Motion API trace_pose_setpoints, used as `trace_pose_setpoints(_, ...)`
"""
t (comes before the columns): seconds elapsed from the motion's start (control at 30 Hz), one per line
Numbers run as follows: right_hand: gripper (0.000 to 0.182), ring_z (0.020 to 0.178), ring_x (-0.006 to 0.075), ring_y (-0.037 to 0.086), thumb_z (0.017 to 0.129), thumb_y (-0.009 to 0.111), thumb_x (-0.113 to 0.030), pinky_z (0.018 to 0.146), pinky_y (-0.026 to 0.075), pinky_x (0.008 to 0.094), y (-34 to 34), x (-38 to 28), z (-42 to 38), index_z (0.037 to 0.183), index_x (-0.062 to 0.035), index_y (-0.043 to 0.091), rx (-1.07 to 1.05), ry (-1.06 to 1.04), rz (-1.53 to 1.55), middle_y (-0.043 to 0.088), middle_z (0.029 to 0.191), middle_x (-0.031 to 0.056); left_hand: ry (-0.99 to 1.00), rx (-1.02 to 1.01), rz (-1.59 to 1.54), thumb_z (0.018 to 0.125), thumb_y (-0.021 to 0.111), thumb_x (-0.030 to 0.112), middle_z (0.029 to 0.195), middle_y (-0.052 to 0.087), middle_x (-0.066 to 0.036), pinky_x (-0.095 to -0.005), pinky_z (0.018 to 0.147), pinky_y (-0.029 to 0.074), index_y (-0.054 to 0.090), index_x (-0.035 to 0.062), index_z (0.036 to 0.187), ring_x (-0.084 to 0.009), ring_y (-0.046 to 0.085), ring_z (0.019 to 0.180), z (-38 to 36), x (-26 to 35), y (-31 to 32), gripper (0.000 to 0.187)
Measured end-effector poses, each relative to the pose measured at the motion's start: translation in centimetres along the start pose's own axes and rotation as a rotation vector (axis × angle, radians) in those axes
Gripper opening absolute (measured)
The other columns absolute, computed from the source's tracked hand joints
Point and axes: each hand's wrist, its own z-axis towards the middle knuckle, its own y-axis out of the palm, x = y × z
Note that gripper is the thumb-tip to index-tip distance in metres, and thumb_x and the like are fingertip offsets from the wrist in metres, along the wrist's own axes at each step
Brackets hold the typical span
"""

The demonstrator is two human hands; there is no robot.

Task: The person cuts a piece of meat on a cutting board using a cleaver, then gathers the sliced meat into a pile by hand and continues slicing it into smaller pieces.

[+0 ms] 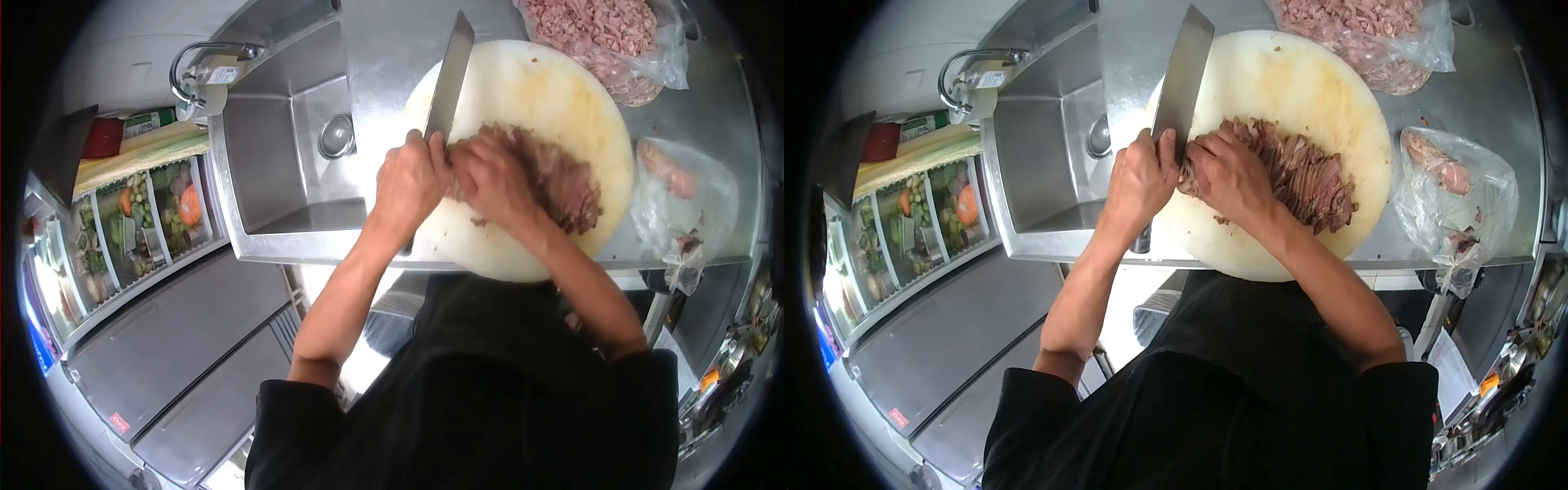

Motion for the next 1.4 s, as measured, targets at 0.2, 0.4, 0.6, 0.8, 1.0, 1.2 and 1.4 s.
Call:
trace_pose_setpoints(0.2,0.01,0.1,0.0335,0.063,0.086,0.066,-0.002,0.096,0.052,0.0432,-0.2,-0.3,-0.2,0.096,-0.0004,0.067,0.05,0.029,0.035,0.066,0.099,0.0139,-0.029,-0.065,0.068,0.102,0.056,0.02,0.06,0.059,-0.033,-0.0585,0.057,0.051,0.056,-0.0057,0.08,-0.0543,0.061,0.06,-7.9,-1.6,-1.6,0.034)
trace_pose_setpoints(0.4,0.012,0.102,0.0333,0.062,0.084,0.066,-0.001,0.093,0.052,0.0428,0.4,0.5,-0.3,0.096,0.0,0.067,0.037,0.033,0.019,0.067,0.101,0.0139,-0.016,0.029,0.055,0.102,0.057,0.02,0.06,0.06,-0.032,-0.0585,0.055,0.052,0.057,-0.004,0.085,-0.0524,0.062,0.058,-4.8,-1.2,2.1,0.029)
trace_pose_setpoints(0.6,0.024,0.106,0.0343,0.062,0.079,0.065,0.002,0.094,0.052,0.0433,-1.4,0.6,0.3,0.103,0.0025,0.068,-0.085,0.038,0.069,0.067,0.102,0.0153,0.05,0.046,-0.008,0.103,0.054,0.024,0.065,0.061,-0.034,-0.0565,0.061,0.052,0.058,-0.007,0.082,-0.0557,0.061,0.065,0.4,0.4,0.3,0.037)
trace_pose_setpoints(0.8,0.026,0.107,0.0331,0.062,0.077,0.065,0.003,0.093,0.053,0.0414,-1.7,0.8,-0.1,0.103,0.0037,0.069,-0.067,0.055,0.136,0.068,0.102,0.0153,-0.054,-0.045,0.083,0.102,0.059,0.014,0.064,0.06,-0.033,-0.0517,0.053,0.048,0.058,-0.0099,0.082,-0.0519,0.064,0.065,-8.4,-1.4,-0.3,0.031)
trace_pose_setpoints(1.0,0.024,0.103,0.0339,0.062,0.076,0.066,0.003,0.095,0.051,0.0411,-0.8,1.3,-0.1,0.1,0.0027,0.068,-0.064,0.004,0.084,0.067,0.099,0.0151,-0.042,0.059,-0.008,0.104,0.056,0.021,0.066,0.061,-0.033,-0.0541,0.057,0.05,0.058,-0.0091,0.083,-0.053,0.064,0.067,-2.8,0.0,2.5,0.037)
trace_pose_setpoints(1.2,0.02,0.099,0.0341,0.062,0.074,0.069,0.003,0.089,0.053,0.0418,-1.4,0.1,0.1,0.094,-0.0005,0.066,0.022,0.068,0.013,0.064,0.098,0.0137,0.063,0.052,0.029,0.103,0.057,0.022,0.067,0.06,-0.035,-0.0542,0.058,0.05,0.059,-0.0103,0.082,-0.0542,0.063,0.068,-0.5,1.7,-0.1,0.039)
trace_pose_setpoints(1.4,0.02,0.099,0.0321,0.062,0.071,0.075,-0.001,0.089,0.053,0.0405,-0.7,0.6,-0.4,0.089,-0.0015,0.065,0.033,0.05,0.054,0.063,0.097,0.0121,-0.074,-0.035,0.108,0.102,0.059,0.017,0.061,0.058,-0.033,-0.0525,0.053,0.05,0.058,-0.0087,0.082,-0.0512,0.063,0.061,-8.5,-1.1,0.8,0.033)
